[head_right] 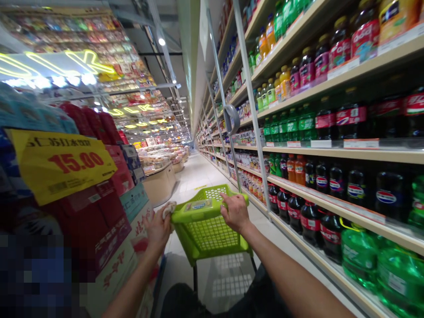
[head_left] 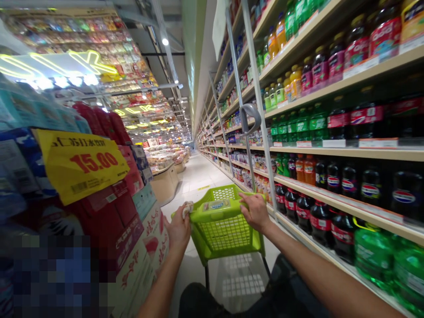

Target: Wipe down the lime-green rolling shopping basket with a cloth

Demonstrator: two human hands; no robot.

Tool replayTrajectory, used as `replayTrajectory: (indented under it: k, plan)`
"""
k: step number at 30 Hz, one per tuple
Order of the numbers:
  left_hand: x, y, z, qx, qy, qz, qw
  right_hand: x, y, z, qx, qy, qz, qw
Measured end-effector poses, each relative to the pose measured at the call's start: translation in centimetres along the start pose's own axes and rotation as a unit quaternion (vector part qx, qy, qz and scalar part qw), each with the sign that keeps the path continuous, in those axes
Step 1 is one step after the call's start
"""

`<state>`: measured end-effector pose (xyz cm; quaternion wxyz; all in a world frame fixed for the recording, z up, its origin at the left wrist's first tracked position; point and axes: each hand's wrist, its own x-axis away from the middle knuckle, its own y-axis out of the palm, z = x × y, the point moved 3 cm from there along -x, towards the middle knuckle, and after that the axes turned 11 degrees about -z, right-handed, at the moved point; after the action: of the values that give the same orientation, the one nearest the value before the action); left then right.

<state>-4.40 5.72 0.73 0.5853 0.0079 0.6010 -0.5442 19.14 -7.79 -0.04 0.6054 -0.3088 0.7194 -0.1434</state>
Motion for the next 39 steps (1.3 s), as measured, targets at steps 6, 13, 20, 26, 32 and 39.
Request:
replayTrajectory:
  k: [6, 13, 20, 26, 32, 39]
  plan:
    - [0.8, 3.0, 10.8, 0.056, 0.177, -0.102, 0.977, -0.1, 0.2, -0.1, 0.002, -0.013, -0.007, 1.0]
    - [-0.8, 0.4, 4.3, 0.0, 0.031, -0.092, 0.995, 0.0, -0.4, 0.2, 0.008, -0.014, -0.007, 1.0]
    - [-0.2, 2.7, 10.3, 0.03, 0.13, -0.131, 0.982, -0.1, -0.4, -0.2, 0.007, -0.001, -0.009, 1.0]
    - [-0.7, 2.2, 8.3, 0.027, 0.101, -0.117, 0.988, 0.0, -0.6, 0.1, 0.002, -0.007, -0.026, 1.0]
    - [-0.8, 0.6, 2.8, 0.0, 0.01, -0.068, 0.998, 0.0, -0.1, -0.4, -0.001, 0.006, -0.011, 1.0]
    - [0.0, 3.2, 8.7, 0.026, 0.178, -0.109, 0.978, 0.1, -0.4, 0.0, 0.016, -0.004, -0.015, 1.0]
